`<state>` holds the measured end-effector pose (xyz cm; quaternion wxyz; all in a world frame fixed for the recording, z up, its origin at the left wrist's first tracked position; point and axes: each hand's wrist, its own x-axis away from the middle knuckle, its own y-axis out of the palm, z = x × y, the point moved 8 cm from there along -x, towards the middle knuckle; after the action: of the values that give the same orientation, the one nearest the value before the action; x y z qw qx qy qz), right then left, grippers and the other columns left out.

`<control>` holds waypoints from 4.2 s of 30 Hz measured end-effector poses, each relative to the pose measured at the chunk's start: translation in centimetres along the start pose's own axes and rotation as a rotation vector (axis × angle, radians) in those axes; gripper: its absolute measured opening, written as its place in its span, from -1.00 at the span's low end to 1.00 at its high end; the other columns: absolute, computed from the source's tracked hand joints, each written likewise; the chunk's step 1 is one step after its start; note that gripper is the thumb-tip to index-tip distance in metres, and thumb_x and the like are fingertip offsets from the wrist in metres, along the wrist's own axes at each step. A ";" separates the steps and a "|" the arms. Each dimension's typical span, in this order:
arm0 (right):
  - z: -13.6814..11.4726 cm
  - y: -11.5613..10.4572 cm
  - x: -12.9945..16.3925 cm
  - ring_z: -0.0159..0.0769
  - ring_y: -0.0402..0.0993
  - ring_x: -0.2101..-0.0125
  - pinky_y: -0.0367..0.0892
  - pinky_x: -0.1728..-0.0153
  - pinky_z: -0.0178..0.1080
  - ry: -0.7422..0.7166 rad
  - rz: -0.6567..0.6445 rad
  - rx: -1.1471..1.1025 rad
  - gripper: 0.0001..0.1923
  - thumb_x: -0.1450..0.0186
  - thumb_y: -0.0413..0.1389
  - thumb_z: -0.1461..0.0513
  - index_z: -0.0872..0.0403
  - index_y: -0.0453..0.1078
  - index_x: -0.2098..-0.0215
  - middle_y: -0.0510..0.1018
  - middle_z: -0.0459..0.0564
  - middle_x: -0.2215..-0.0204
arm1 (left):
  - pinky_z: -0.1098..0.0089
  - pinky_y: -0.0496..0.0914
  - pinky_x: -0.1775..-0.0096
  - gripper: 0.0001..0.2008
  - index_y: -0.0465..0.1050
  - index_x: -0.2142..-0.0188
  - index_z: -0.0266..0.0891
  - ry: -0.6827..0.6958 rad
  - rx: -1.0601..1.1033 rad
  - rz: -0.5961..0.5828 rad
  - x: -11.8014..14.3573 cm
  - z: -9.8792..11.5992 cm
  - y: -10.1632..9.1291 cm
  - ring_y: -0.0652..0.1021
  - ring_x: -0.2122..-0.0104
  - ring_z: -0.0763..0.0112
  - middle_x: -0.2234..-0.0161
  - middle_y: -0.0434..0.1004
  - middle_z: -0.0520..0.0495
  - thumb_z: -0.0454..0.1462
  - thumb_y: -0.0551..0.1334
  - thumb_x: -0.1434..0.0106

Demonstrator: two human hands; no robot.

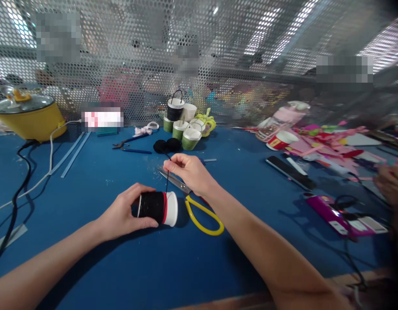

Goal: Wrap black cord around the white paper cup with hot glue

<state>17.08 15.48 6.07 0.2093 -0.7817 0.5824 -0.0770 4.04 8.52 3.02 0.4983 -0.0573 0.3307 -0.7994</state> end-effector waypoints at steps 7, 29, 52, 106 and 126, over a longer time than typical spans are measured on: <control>-0.2 0.2 -0.1 -0.50 0.11 0.62 0.07 0.57 -0.36 -0.028 0.019 0.045 -0.68 -0.16 0.03 0.03 0.11 0.22 0.56 0.28 -0.17 0.63 | 0.29 0.40 0.27 -0.49 0.26 0.08 -0.24 0.011 -0.036 -0.031 0.3 0.3 0.4 0.46 0.26 0.26 0.23 0.39 -0.11 -0.08 0.31 -0.02; 0.8 2.5 0.8 -0.43 0.27 0.54 0.17 0.45 -0.33 0.085 -0.194 0.092 -0.75 -0.16 0.06 0.13 0.10 0.25 0.60 0.43 -0.09 0.57 | 0.15 0.36 0.07 -0.46 0.13 -0.04 -0.18 0.300 -0.152 0.031 1.2 2.6 0.1 0.37 0.04 0.15 0.05 0.27 -0.24 -0.15 0.27 -0.11; 1.0 3.5 1.4 -0.49 0.06 0.58 -0.01 0.58 -0.38 0.139 -0.346 0.167 -0.74 -0.10 0.11 0.12 0.12 0.25 0.60 0.22 -0.19 0.66 | 0.12 0.38 0.09 -0.60 0.12 -0.04 -0.30 0.599 -0.391 0.090 2.1 4.2 0.3 0.34 0.04 0.15 0.07 0.27 -0.32 -0.25 0.13 -0.25; 3.0 3.1 -1.1 -0.34 0.44 0.34 0.34 0.19 -0.21 0.316 -0.170 -0.378 -0.51 -0.28 -0.15 -0.03 0.15 0.12 0.00 0.39 0.11 0.27 | 0.27 0.38 0.24 -0.54 0.17 0.07 -0.23 -0.147 0.429 -0.010 0.1 -2.0 1.4 0.44 0.27 0.32 0.19 0.30 -0.09 -0.13 0.25 -0.08; 2.7 0.7 -8.2 -0.28 0.41 0.24 0.33 0.26 -0.28 0.218 0.001 0.014 -0.50 -0.25 -0.13 -0.08 0.11 0.31 0.11 0.37 0.15 0.05 | 0.35 0.37 0.30 -0.50 0.10 0.02 -0.19 -0.128 0.501 -0.021 0.0 -1.6 1.7 0.43 0.34 0.39 0.24 0.27 -0.03 -0.16 0.25 -0.09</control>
<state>14.91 23.70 4.31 0.1501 -0.7669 0.6017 -0.1654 4.65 8.80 0.77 0.5086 0.0141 0.0898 -0.8562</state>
